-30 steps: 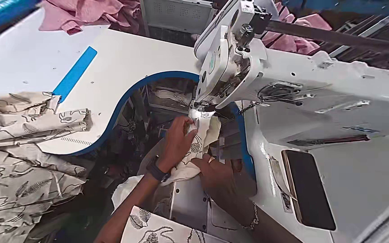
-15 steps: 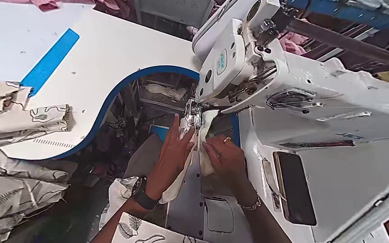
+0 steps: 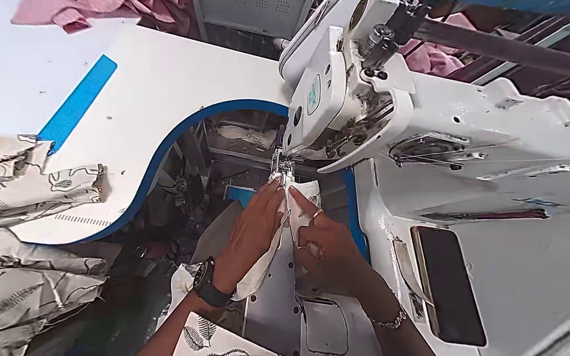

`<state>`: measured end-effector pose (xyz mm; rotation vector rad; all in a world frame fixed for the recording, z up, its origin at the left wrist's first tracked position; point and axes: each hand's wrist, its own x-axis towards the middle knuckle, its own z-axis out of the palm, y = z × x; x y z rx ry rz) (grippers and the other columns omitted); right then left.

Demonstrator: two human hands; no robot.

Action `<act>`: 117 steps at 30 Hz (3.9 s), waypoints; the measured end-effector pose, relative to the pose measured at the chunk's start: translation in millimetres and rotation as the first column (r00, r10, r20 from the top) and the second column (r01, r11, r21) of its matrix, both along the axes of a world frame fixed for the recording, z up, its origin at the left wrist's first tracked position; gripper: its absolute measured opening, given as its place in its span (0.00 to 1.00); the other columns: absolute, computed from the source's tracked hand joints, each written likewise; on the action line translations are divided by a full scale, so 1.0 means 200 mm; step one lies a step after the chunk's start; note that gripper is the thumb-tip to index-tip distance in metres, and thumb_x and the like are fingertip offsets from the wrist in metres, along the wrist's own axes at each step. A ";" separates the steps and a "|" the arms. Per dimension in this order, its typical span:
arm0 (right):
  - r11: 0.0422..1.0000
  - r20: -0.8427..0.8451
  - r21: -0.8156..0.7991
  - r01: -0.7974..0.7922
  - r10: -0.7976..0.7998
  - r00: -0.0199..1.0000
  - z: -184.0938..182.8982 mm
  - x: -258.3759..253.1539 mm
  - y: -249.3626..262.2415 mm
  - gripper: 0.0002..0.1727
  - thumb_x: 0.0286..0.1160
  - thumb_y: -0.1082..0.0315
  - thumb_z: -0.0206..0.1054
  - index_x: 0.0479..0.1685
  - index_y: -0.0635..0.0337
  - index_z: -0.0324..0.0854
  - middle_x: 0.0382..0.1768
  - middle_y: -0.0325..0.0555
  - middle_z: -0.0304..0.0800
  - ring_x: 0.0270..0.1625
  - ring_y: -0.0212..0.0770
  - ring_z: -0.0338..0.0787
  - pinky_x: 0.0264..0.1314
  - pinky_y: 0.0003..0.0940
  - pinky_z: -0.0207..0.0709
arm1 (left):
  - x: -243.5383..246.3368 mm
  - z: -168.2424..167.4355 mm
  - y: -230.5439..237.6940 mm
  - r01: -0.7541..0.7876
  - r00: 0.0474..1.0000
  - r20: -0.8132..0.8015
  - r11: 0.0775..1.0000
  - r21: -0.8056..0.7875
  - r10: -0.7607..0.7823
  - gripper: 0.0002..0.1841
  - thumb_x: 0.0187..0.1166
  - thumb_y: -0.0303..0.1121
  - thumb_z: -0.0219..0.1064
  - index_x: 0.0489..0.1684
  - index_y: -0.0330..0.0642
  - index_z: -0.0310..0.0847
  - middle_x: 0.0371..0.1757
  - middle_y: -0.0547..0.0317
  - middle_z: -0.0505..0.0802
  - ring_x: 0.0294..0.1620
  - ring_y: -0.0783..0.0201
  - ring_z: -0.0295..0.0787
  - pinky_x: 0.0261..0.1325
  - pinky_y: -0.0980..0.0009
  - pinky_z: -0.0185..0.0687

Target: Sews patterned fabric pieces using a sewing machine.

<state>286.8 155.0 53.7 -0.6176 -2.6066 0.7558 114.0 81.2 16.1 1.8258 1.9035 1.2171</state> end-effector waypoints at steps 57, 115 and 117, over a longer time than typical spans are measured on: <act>0.892 0.435 0.430 0.141 -0.341 0.834 0.41 0.13 -0.55 0.13 0.63 0.63 0.73 0.27 0.67 0.87 0.12 0.52 0.81 0.16 0.54 0.87 0.15 0.49 0.75 | 0.06 0.03 -0.34 -0.033 0.984 0.177 0.992 0.120 0.011 0.13 0.84 0.31 0.57 0.37 0.34 0.86 0.15 0.55 0.82 0.15 0.60 0.80 0.22 0.65 0.74; 0.838 0.433 0.538 0.087 -0.364 0.825 0.38 -0.10 -0.84 0.16 0.65 0.78 0.66 0.50 0.72 0.92 0.20 0.50 0.89 0.16 0.43 0.86 0.15 0.32 0.74 | 0.17 0.04 -0.57 -0.086 0.996 0.005 0.983 0.162 0.086 0.11 0.73 0.33 0.60 0.21 0.45 0.86 0.21 0.58 0.84 0.20 0.60 0.83 0.18 0.67 0.75; 0.855 0.446 0.508 0.106 -0.366 0.817 0.41 -0.12 -0.79 0.16 0.66 0.79 0.65 0.51 0.72 0.91 0.22 0.52 0.89 0.18 0.44 0.88 0.18 0.32 0.76 | 0.13 0.04 -0.52 -0.070 0.997 -0.007 0.983 0.171 0.072 0.10 0.75 0.33 0.60 0.24 0.46 0.84 0.14 0.60 0.81 0.12 0.61 0.80 0.10 0.67 0.69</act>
